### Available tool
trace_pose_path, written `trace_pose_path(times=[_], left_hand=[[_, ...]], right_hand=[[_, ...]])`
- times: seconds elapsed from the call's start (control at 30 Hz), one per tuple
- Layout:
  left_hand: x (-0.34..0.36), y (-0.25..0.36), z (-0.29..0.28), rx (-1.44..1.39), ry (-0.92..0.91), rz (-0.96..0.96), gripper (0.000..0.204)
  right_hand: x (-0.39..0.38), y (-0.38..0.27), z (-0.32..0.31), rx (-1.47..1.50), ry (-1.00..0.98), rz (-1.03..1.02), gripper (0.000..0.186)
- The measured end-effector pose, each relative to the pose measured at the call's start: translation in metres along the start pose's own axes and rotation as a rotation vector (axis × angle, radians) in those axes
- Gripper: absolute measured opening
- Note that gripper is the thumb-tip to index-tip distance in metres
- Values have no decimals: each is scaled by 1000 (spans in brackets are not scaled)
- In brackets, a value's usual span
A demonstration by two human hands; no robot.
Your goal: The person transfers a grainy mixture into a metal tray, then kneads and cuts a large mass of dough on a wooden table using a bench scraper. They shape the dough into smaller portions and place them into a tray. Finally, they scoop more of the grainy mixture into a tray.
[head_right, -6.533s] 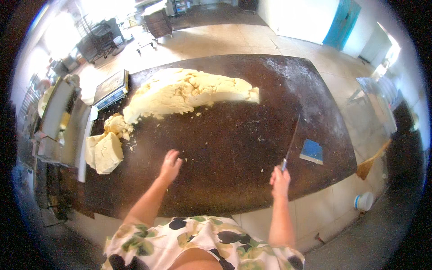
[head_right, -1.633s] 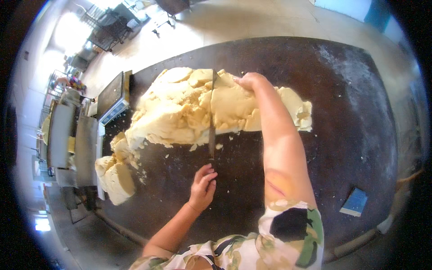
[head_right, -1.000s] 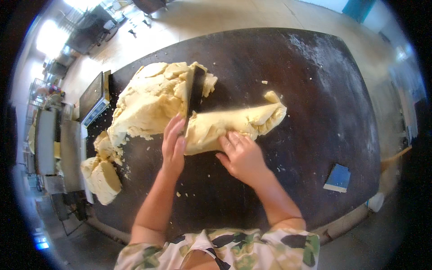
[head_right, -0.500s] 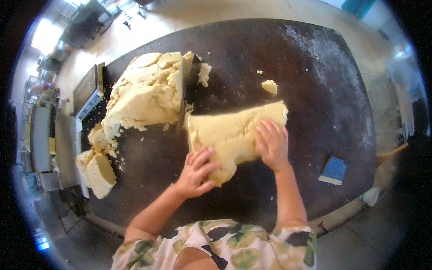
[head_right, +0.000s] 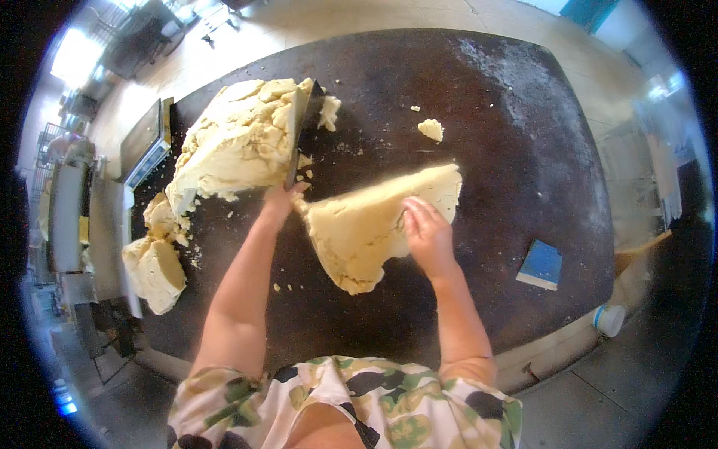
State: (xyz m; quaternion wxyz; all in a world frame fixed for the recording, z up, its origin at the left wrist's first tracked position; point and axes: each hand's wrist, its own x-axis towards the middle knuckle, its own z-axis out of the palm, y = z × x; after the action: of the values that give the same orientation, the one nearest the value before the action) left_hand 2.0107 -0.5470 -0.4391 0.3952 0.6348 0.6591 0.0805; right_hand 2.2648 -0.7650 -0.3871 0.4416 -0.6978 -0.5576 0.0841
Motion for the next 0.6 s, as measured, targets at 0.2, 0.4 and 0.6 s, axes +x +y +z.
trace_pose_path(times=[0.2,0.4,0.6], left_hand=[[-87,27,-16,-111,117,200,35],[-229,29,54,72,14,494,32],[-233,55,62,108,-360,1080,37]], right_hand=[[-29,-21,-6,459,-144,348,29],[-32,-70,0,734,-46,585,64],[-43,-45,-31,599,104,853,17]])
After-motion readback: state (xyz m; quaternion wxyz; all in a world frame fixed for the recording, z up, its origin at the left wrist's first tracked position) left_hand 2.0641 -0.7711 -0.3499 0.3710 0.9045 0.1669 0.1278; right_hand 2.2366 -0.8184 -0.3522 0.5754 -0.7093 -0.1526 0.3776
